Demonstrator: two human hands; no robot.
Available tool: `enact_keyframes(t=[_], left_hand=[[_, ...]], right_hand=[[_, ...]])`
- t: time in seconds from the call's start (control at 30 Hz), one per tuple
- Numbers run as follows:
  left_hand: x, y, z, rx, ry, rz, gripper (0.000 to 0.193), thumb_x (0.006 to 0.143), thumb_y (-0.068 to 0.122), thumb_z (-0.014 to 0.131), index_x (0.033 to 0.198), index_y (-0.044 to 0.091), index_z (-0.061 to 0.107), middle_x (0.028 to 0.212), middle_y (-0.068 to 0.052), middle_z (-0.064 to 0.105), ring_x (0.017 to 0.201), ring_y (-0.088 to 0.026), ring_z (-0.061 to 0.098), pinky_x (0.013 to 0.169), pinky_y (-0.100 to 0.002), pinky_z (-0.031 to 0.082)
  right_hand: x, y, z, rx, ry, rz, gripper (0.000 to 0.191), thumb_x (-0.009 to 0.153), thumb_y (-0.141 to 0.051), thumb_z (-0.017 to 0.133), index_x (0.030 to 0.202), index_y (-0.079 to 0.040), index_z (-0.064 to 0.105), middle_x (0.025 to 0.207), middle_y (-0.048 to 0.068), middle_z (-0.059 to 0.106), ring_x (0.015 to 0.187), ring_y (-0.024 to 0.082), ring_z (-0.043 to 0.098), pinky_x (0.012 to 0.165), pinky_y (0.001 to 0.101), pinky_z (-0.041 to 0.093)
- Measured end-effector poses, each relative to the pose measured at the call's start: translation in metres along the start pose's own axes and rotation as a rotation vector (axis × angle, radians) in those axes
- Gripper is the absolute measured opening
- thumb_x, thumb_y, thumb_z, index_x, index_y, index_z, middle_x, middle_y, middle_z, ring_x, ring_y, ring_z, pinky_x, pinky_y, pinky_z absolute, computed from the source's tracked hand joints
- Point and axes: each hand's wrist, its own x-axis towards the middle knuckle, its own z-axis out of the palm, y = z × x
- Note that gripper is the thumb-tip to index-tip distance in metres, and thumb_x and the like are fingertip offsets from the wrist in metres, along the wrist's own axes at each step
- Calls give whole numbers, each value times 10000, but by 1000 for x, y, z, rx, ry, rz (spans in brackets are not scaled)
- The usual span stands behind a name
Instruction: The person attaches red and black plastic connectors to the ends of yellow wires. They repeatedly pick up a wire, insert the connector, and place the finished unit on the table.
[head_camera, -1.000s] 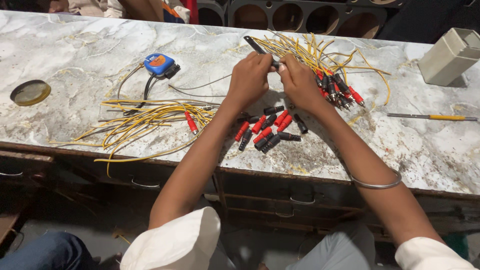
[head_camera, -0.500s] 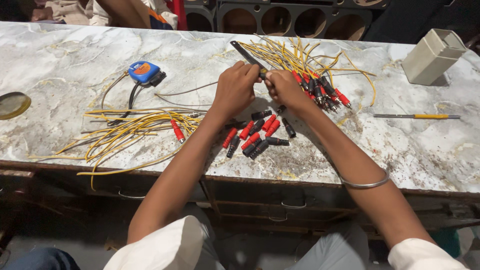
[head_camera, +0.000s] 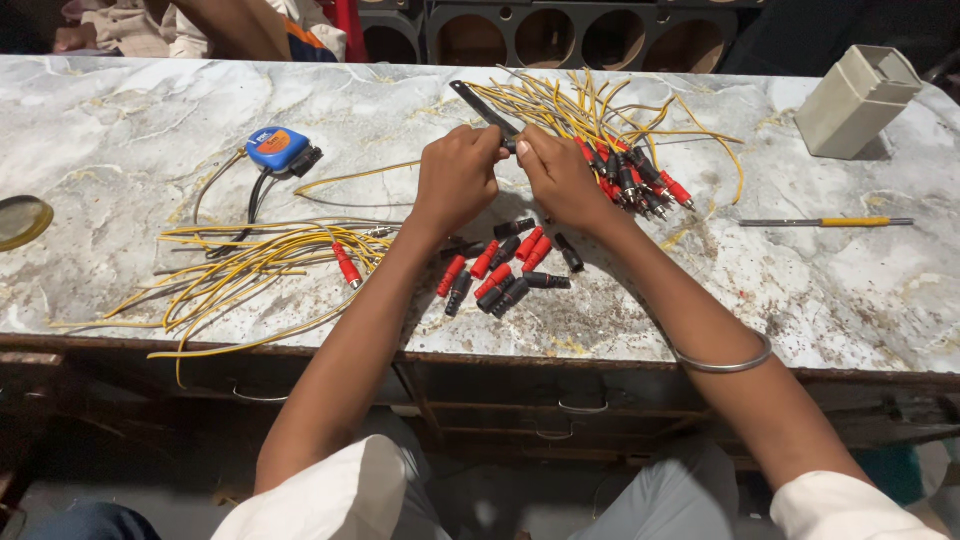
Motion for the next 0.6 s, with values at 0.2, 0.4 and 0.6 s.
enact_keyframes(t=[0.2, 0.4, 0.6], left_hand=[[2, -2, 0, -12, 4, -12, 137, 856, 39, 682, 806, 44, 555, 725, -115, 645, 735, -340, 632, 602, -477, 471], [9, -10, 1, -36, 14, -1, 155, 850, 22, 690, 807, 37, 541, 745, -119, 642, 750, -344, 626, 615, -476, 467], [14, -20, 2, -1, 36, 45, 149, 835, 8, 701, 822, 42, 557, 783, -103, 631, 772, -322, 608, 644, -454, 470]], right_hand=[[-1, 10, 10, 30, 104, -109, 231, 1091, -152, 449, 954, 20, 522, 791, 205, 586, 716, 375, 604, 671, 466, 446], [9, 11, 11, 6, 94, -39, 244, 1090, -165, 458, 944, 22, 517, 755, 211, 555, 677, 396, 575, 652, 472, 431], [19, 32, 23, 54, 72, 77, 275, 1087, -214, 448, 940, 2, 532, 708, 172, 527, 626, 319, 545, 622, 449, 433]])
